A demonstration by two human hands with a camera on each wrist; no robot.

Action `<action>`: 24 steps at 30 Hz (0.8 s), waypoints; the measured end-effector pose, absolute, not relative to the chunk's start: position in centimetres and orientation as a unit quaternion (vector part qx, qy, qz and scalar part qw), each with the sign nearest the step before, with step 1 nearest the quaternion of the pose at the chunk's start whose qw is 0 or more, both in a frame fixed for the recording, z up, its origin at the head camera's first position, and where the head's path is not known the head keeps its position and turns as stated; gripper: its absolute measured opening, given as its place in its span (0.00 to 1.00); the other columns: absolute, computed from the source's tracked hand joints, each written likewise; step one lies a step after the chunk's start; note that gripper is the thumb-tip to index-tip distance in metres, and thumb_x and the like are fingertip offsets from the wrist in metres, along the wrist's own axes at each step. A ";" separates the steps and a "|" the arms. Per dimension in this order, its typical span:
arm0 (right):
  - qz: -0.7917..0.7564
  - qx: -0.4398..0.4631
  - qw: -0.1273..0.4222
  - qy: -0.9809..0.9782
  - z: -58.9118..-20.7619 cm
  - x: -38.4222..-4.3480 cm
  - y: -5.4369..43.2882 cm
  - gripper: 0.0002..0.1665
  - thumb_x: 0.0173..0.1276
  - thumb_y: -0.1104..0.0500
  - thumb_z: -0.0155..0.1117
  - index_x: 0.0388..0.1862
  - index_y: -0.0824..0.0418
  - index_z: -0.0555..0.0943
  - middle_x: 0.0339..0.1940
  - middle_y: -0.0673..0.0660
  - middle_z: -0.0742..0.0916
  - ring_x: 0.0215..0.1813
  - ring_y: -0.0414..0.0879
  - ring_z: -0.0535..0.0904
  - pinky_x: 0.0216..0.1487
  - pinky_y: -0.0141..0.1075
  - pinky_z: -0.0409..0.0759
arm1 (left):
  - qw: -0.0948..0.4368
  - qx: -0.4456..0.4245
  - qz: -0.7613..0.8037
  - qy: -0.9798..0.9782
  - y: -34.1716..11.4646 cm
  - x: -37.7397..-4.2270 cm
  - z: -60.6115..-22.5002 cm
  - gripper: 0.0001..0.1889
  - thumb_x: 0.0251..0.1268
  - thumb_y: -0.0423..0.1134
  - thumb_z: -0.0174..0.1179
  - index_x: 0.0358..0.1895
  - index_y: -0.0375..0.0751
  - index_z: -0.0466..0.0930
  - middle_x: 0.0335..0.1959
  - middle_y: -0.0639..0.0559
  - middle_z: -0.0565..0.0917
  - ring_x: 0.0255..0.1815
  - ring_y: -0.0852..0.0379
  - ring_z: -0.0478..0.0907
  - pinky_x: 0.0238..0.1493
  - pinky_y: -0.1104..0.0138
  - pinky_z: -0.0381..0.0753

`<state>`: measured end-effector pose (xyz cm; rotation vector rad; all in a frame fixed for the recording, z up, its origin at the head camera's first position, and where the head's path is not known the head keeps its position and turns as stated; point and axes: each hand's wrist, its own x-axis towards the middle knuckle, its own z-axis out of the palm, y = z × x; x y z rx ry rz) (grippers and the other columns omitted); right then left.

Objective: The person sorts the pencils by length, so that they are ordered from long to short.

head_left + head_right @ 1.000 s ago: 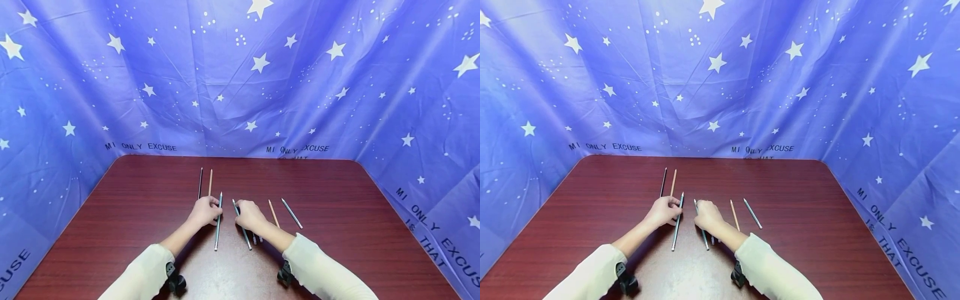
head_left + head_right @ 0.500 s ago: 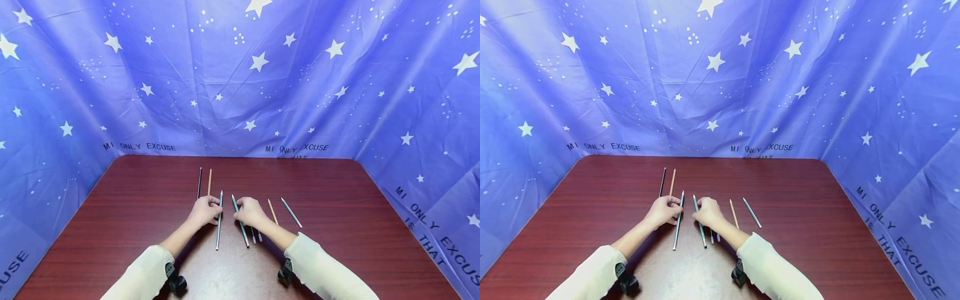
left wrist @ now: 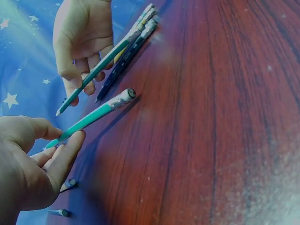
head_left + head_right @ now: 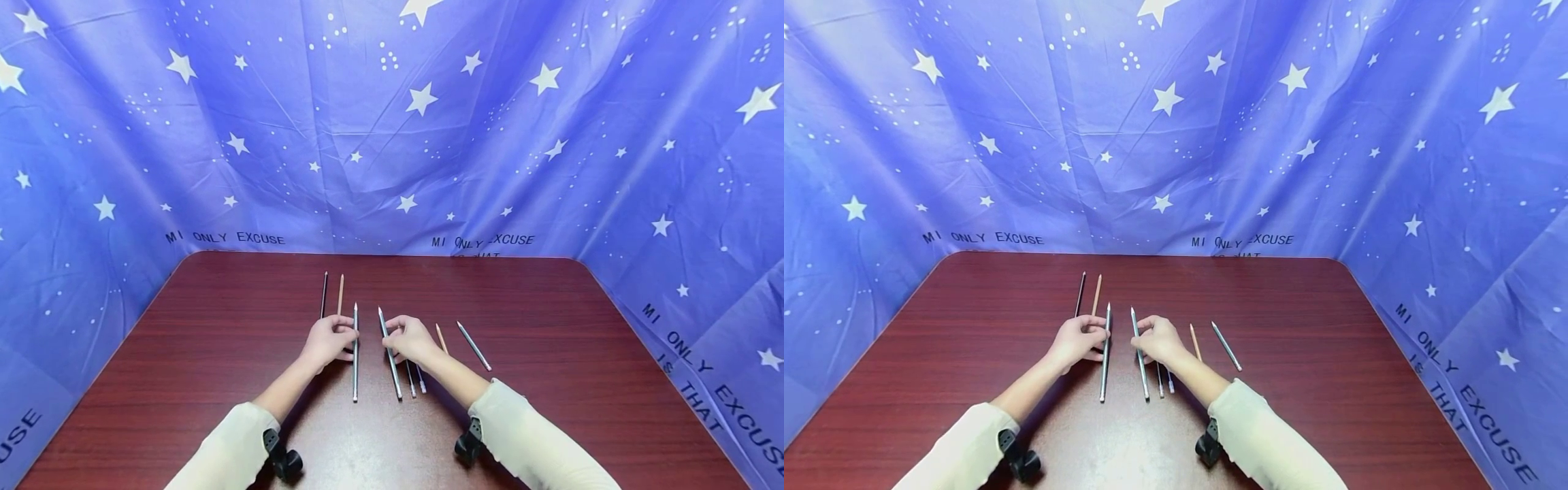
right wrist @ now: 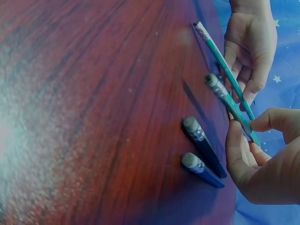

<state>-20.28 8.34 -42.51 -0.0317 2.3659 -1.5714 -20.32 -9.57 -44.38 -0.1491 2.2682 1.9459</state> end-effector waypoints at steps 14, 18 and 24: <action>-0.611 -0.005 0.160 0.775 -41.7 -20.1 8.1 0.23 0.57 0.71 0.56 0.54 0.71 0.72 0.30 0.59 0.82 0.20 0.41 0.73 0.23 0.33 0.82 | 0.085 -0.049 0.681 0.726 -9.2 -20.7 -44.1 0.19 0.59 0.28 0.57 0.55 0.27 0.72 0.42 0.34 0.80 0.24 0.58 0.79 0.28 0.64 0.86; -0.627 -0.006 0.161 0.762 -42.2 -20.6 8.2 0.23 0.58 0.71 0.57 0.55 0.70 0.72 0.28 0.57 0.81 0.21 0.40 0.74 0.23 0.32 0.81 | 0.082 -0.049 0.688 0.720 -9.0 -20.6 -44.3 0.19 0.59 0.28 0.57 0.54 0.28 0.72 0.42 0.34 0.80 0.24 0.58 0.79 0.28 0.64 0.86; -0.641 -0.012 0.160 0.751 -42.0 -21.0 8.1 0.23 0.59 0.69 0.57 0.56 0.69 0.72 0.29 0.59 0.82 0.21 0.40 0.74 0.23 0.32 0.81 | 0.079 -0.051 0.696 0.712 -8.8 -20.7 -44.0 0.19 0.59 0.28 0.57 0.54 0.28 0.72 0.39 0.40 0.80 0.24 0.59 0.78 0.29 0.64 0.86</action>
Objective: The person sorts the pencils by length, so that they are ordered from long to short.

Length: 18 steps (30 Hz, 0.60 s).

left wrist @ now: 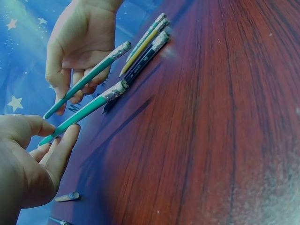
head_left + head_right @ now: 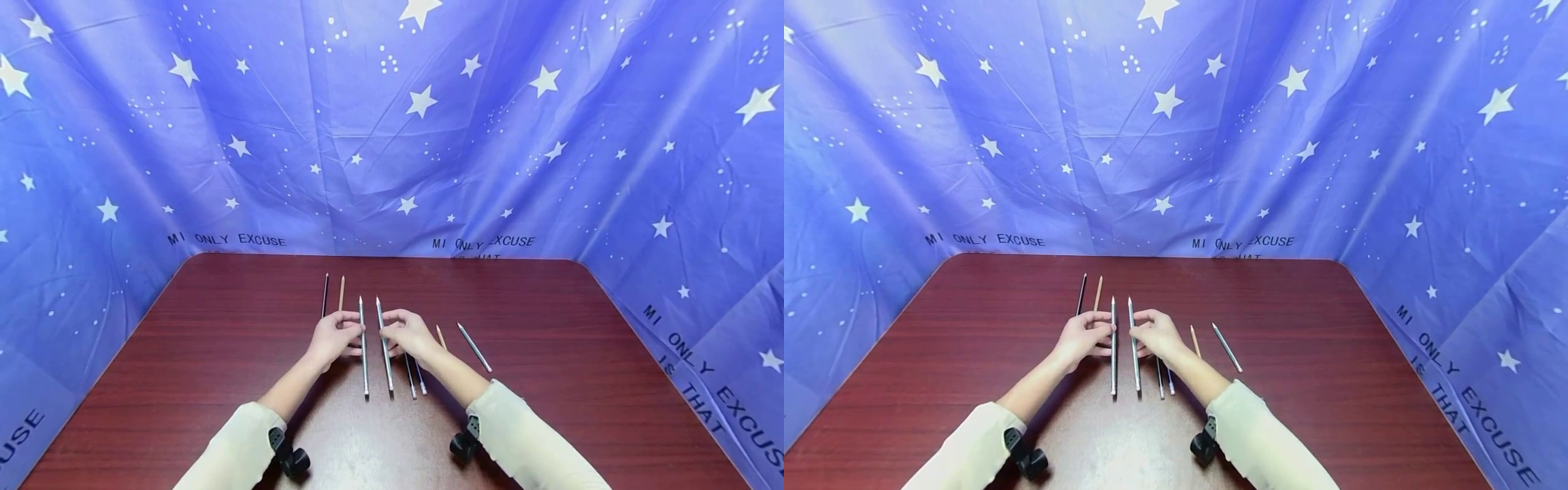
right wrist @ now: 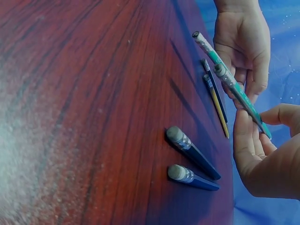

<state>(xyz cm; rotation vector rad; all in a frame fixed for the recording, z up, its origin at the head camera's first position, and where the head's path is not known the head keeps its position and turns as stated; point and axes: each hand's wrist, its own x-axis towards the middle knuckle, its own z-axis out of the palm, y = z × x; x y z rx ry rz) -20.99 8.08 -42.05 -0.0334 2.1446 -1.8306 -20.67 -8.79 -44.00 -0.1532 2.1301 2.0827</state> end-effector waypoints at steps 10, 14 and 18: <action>-0.645 -0.009 0.158 0.748 -41.9 -21.0 8.2 0.24 0.60 0.68 0.58 0.57 0.68 0.72 0.31 0.60 0.82 0.22 0.41 0.74 0.22 0.31 0.80 | 0.077 -0.042 0.701 0.708 -8.8 -20.9 -43.7 0.20 0.59 0.29 0.57 0.55 0.28 0.72 0.38 0.40 0.81 0.25 0.59 0.80 0.29 0.64 0.86; -0.648 -0.013 0.163 0.744 -41.5 -20.7 8.3 0.25 0.61 0.67 0.58 0.58 0.69 0.71 0.33 0.61 0.82 0.23 0.41 0.74 0.26 0.34 0.83 | 0.080 -0.041 0.704 0.705 -8.8 -21.0 -43.7 0.20 0.59 0.28 0.57 0.56 0.28 0.72 0.40 0.37 0.81 0.25 0.59 0.80 0.30 0.64 0.86; -0.646 -0.021 0.168 0.744 -40.2 -20.0 8.3 0.25 0.62 0.68 0.55 0.59 0.71 0.70 0.36 0.65 0.83 0.25 0.42 0.74 0.30 0.37 0.84 | 0.080 -0.036 0.707 0.702 -8.8 -21.0 -43.8 0.19 0.59 0.28 0.57 0.55 0.29 0.72 0.40 0.37 0.81 0.25 0.59 0.80 0.30 0.63 0.86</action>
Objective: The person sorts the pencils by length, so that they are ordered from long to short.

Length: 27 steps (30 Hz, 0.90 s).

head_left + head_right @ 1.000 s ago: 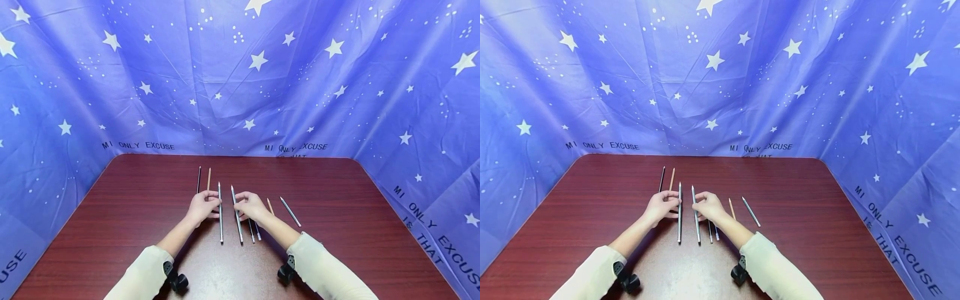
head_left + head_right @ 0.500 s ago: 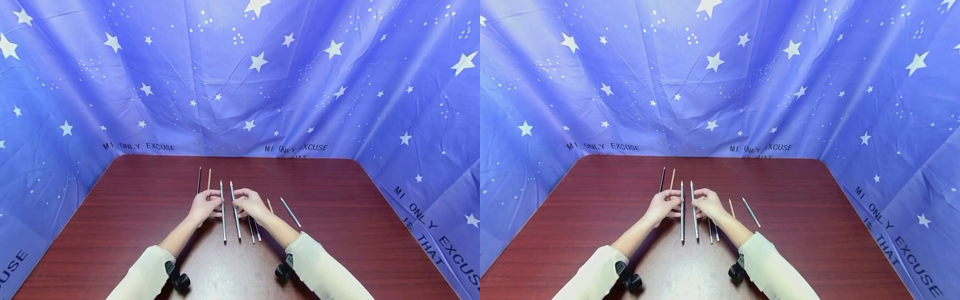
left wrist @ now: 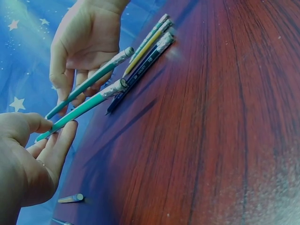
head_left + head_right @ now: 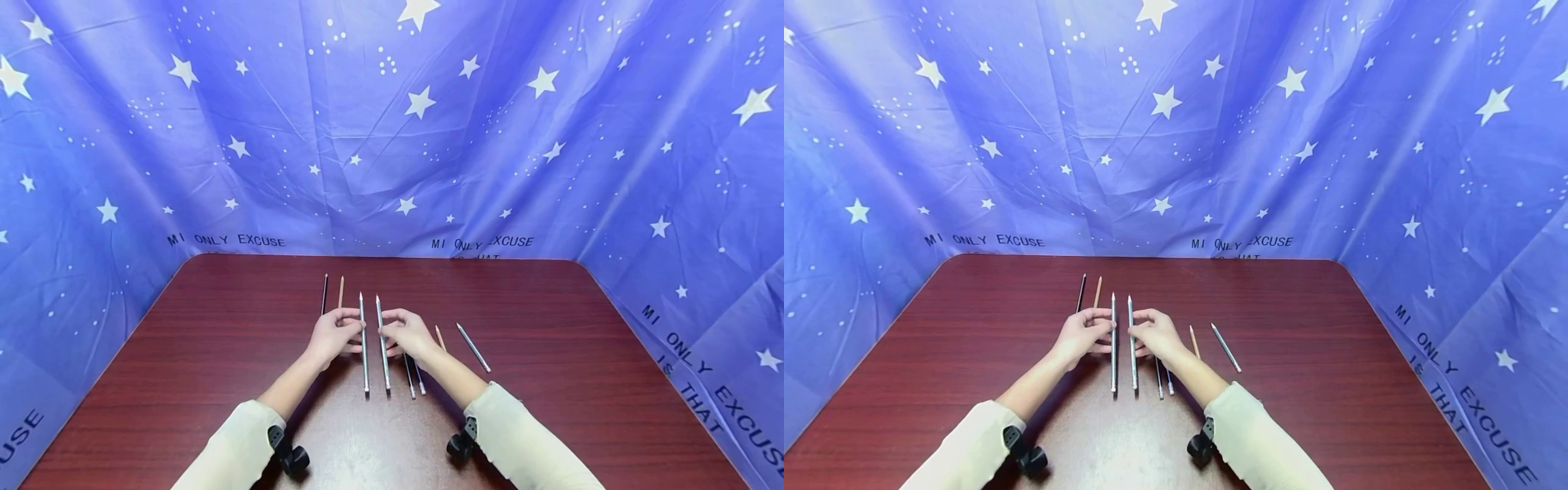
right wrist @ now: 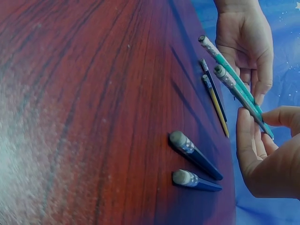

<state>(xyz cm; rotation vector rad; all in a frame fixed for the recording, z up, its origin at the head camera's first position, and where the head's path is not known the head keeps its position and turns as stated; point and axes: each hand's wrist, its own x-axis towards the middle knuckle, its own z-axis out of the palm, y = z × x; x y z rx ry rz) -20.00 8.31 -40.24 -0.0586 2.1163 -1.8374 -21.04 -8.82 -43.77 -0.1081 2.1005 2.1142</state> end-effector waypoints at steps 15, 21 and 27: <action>-0.659 -0.012 0.144 0.738 -42.4 -21.1 8.4 0.24 0.61 0.67 0.56 0.58 0.68 0.71 0.42 0.70 0.84 0.23 0.40 0.75 0.25 0.32 0.83 | 0.081 -0.034 0.710 0.699 -8.8 -20.9 -43.5 0.21 0.59 0.29 0.58 0.57 0.28 0.71 0.40 0.38 0.81 0.25 0.60 0.79 0.29 0.62 0.86; -0.657 -0.011 0.149 0.739 -42.6 -21.1 8.4 0.24 0.60 0.67 0.57 0.58 0.67 0.71 0.40 0.67 0.84 0.24 0.41 0.76 0.25 0.31 0.82 | 0.081 -0.036 0.708 0.701 -8.8 -21.0 -43.6 0.20 0.58 0.28 0.58 0.56 0.29 0.72 0.38 0.41 0.81 0.25 0.60 0.79 0.30 0.63 0.86; -0.657 -0.007 0.149 0.739 -42.4 -21.0 8.5 0.24 0.60 0.67 0.57 0.58 0.67 0.72 0.39 0.67 0.84 0.24 0.40 0.76 0.25 0.31 0.82 | 0.077 -0.034 0.705 0.704 -9.0 -21.6 -43.5 0.20 0.59 0.28 0.58 0.56 0.29 0.72 0.41 0.35 0.81 0.25 0.59 0.80 0.30 0.65 0.86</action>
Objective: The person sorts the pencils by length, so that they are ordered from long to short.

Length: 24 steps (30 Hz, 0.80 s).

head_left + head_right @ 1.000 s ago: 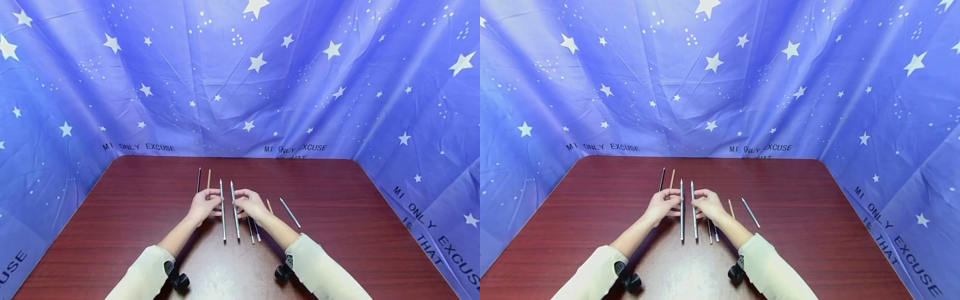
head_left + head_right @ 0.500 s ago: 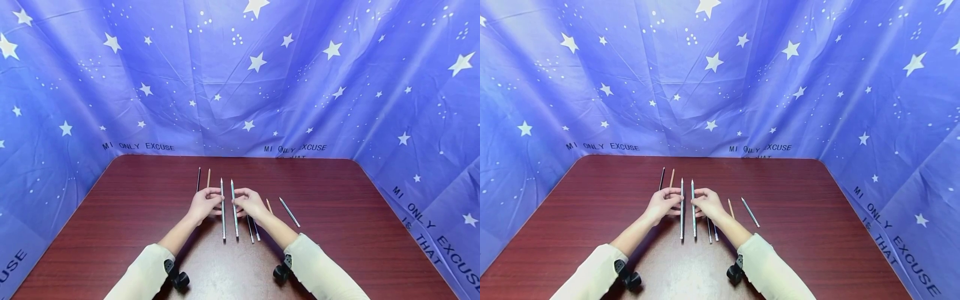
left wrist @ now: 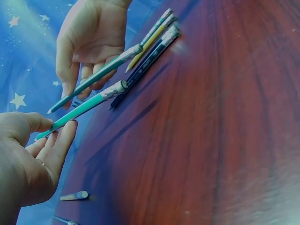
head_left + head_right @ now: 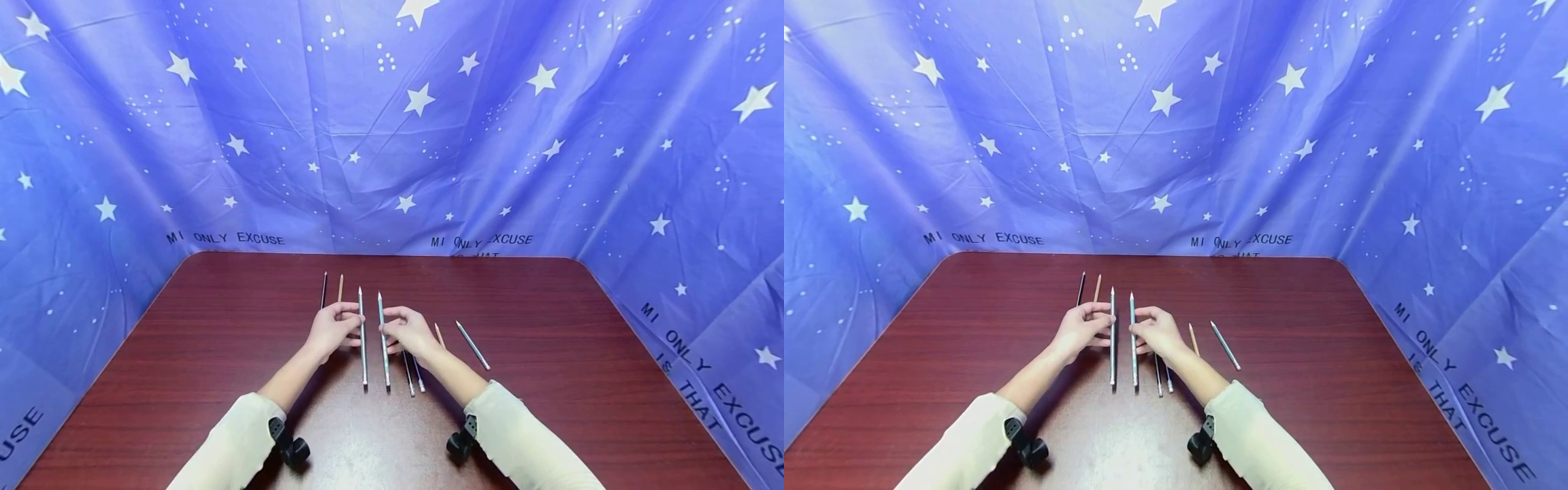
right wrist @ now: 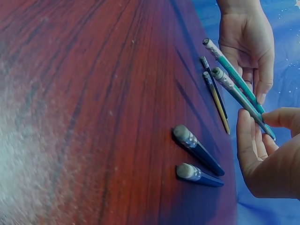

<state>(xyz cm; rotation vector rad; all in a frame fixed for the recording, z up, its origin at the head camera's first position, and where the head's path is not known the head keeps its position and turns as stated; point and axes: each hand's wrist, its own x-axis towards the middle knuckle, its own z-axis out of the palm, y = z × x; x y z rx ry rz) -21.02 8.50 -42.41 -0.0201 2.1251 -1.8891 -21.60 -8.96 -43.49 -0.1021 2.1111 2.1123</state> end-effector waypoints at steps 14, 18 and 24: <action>-0.662 -0.001 0.133 0.738 -42.0 -21.2 9.0 0.24 0.59 0.68 0.57 0.57 0.67 0.72 0.38 0.68 0.84 0.23 0.41 0.76 0.23 0.31 0.82 | 0.063 -0.035 0.692 0.718 -9.4 -23.7 -42.5 0.21 0.60 0.29 0.59 0.57 0.30 0.71 0.39 0.40 0.82 0.24 0.61 0.79 0.28 0.66 0.86; -0.662 0.001 0.132 0.738 -42.0 -21.3 9.0 0.24 0.59 0.68 0.57 0.57 0.67 0.72 0.38 0.67 0.84 0.23 0.40 0.76 0.22 0.30 0.82 | 0.053 -0.039 0.687 0.723 -9.4 -24.7 -42.5 0.20 0.59 0.29 0.59 0.56 0.31 0.72 0.40 0.39 0.82 0.23 0.62 0.78 0.27 0.67 0.86; -0.660 0.000 0.130 0.740 -42.1 -21.2 9.1 0.24 0.60 0.67 0.57 0.57 0.67 0.72 0.40 0.69 0.84 0.24 0.41 0.76 0.23 0.31 0.83 | 0.050 -0.046 0.678 0.732 -9.4 -25.7 -42.5 0.19 0.59 0.29 0.59 0.55 0.32 0.73 0.43 0.34 0.81 0.22 0.62 0.77 0.26 0.67 0.85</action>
